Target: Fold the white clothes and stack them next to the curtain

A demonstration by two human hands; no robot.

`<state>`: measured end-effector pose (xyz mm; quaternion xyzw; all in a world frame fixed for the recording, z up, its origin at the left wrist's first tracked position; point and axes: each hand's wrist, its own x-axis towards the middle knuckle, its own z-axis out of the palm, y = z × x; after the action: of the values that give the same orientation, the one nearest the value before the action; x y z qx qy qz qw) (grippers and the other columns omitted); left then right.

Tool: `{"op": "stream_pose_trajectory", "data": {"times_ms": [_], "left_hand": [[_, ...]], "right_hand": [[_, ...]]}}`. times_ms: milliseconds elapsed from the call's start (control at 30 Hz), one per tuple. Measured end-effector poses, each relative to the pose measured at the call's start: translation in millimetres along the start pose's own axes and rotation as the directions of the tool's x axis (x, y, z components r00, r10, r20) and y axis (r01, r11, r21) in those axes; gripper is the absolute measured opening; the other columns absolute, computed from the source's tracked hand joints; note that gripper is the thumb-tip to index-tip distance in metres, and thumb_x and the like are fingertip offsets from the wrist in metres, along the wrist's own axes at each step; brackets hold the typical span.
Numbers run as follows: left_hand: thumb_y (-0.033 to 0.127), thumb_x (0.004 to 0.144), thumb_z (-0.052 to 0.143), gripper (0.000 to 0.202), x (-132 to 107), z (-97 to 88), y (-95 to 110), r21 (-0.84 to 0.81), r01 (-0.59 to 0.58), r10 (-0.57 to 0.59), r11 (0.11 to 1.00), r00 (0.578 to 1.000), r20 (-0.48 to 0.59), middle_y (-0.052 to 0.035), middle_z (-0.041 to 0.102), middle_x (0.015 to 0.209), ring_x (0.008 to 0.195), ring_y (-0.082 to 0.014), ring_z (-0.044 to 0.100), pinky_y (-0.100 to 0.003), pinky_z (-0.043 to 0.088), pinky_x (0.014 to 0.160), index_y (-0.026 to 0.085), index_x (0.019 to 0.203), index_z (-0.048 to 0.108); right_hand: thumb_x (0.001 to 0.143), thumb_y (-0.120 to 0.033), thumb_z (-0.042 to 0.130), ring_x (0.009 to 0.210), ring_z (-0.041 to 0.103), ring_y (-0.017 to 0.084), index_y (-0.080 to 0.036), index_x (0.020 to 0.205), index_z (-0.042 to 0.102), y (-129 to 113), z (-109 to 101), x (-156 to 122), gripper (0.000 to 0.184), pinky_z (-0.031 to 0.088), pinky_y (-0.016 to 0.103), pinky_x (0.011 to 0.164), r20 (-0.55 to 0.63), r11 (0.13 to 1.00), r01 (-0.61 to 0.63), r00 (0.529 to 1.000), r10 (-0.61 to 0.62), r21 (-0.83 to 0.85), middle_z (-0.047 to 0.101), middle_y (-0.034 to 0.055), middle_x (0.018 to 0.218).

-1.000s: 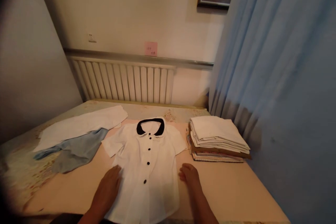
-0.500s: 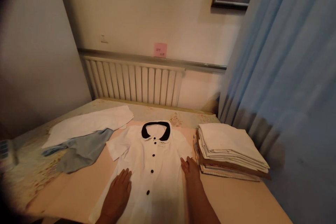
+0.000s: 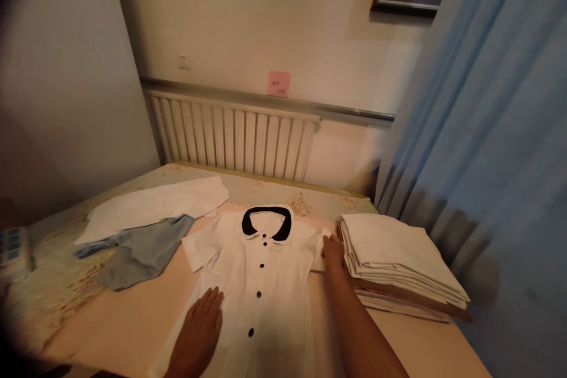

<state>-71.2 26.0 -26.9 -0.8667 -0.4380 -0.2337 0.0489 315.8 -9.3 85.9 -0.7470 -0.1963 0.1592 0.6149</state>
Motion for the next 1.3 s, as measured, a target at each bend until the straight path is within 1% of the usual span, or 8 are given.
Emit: {"op": "stream_pose_trajectory", "data": {"times_ms": [200,433,700,767,833,933,1000,1300], "left_hand": [[0.024,0.090,0.038,0.043,0.3,-0.6,1.1,-0.016,0.004,-0.004,1.000,1.000,0.019,-0.0091,0.056,0.137,0.130,-0.0260,0.047,-0.043,0.037,0.106,0.018,0.126,0.061],[0.024,0.090,0.037,0.044,1.0,-3.2,2.3,-0.010,0.009,-0.008,1.000,0.999,0.037,-0.0095,0.056,0.138,0.131,-0.0261,0.046,-0.044,0.036,0.106,0.016,0.127,0.060],[0.024,0.091,0.037,0.044,2.3,-5.7,3.1,-0.010,0.006,-0.005,1.000,0.999,0.047,-0.0098,0.055,0.138,0.131,-0.0265,0.046,-0.044,0.034,0.107,0.015,0.128,0.059],[0.024,0.091,0.037,0.044,2.6,-6.0,3.2,-0.010,0.003,-0.002,1.000,0.999,0.050,-0.0096,0.055,0.139,0.131,-0.0263,0.046,-0.043,0.034,0.107,0.015,0.127,0.059],[0.024,0.091,0.037,0.044,2.9,-6.1,3.2,-0.009,-0.002,0.002,1.000,0.998,0.058,-0.0097,0.055,0.138,0.131,-0.0262,0.045,-0.043,0.034,0.107,0.015,0.127,0.059],[0.023,0.091,0.037,0.044,3.1,-5.7,3.4,-0.006,-0.001,0.002,1.000,0.998,0.060,-0.0102,0.055,0.138,0.132,-0.0259,0.044,-0.043,0.033,0.107,0.014,0.127,0.059],[0.022,0.091,0.037,0.043,2.7,-4.9,3.4,-0.008,-0.005,0.006,1.000,0.999,0.051,-0.0103,0.055,0.138,0.132,-0.0257,0.044,-0.043,0.033,0.107,0.015,0.127,0.059],[0.024,0.091,0.040,0.041,1.1,-2.8,2.0,0.016,-0.039,0.039,0.999,0.999,-0.021,-0.0107,0.058,0.135,0.130,-0.0248,0.047,-0.042,0.034,0.106,0.015,0.126,0.059]], "right_hand": [[0.091,-0.022,0.045,0.081,0.057,0.017,-0.014,0.081,0.065,-42.8,-12.8,19.1,0.024,0.036,0.027,0.068,-0.017,0.844,0.210,0.968,-0.251,-0.493,0.063,0.0055,0.081],[0.091,-0.017,0.040,0.085,0.055,0.019,-0.016,0.084,0.062,-41.7,20.6,-30.5,0.024,0.032,0.027,0.072,0.243,0.543,0.504,0.842,-0.481,-0.672,0.063,0.0102,0.087],[0.082,-0.022,0.058,0.080,0.057,0.017,-0.023,0.078,0.066,-6.2,59.7,-126.2,0.009,0.038,0.024,0.073,0.818,0.289,0.904,0.414,-0.400,-0.316,0.066,0.0003,0.079],[0.086,-0.022,0.051,0.083,0.058,0.017,-0.023,0.085,0.067,3.2,55.9,-132.4,0.017,0.040,0.025,0.075,0.824,0.314,0.912,0.383,-0.418,-0.265,0.068,0.0015,0.084],[0.088,-0.020,0.044,0.089,0.060,0.017,-0.022,0.094,0.068,11.3,46.3,-125.6,0.025,0.041,0.026,0.081,0.745,0.422,0.861,0.475,-0.469,-0.283,0.069,0.0033,0.092],[0.086,-0.021,0.042,0.096,0.061,0.016,-0.021,0.099,0.068,22.0,24.7,-97.5,0.029,0.041,0.024,0.086,0.480,0.664,0.626,0.766,-0.427,-0.409,0.070,0.0037,0.102],[0.086,-0.021,0.039,0.091,0.063,0.018,-0.018,0.098,0.068,29.8,8.8,-76.0,0.032,0.044,0.025,0.080,0.343,0.730,0.478,0.874,-0.343,-0.488,0.070,0.0061,0.097],[0.074,-0.020,0.055,0.078,0.065,0.015,-0.016,0.098,0.068,65.6,-13.4,-45.6,0.028,0.042,0.020,0.067,0.333,0.723,0.302,0.937,-0.106,-0.621,0.071,0.0026,0.084]]}}
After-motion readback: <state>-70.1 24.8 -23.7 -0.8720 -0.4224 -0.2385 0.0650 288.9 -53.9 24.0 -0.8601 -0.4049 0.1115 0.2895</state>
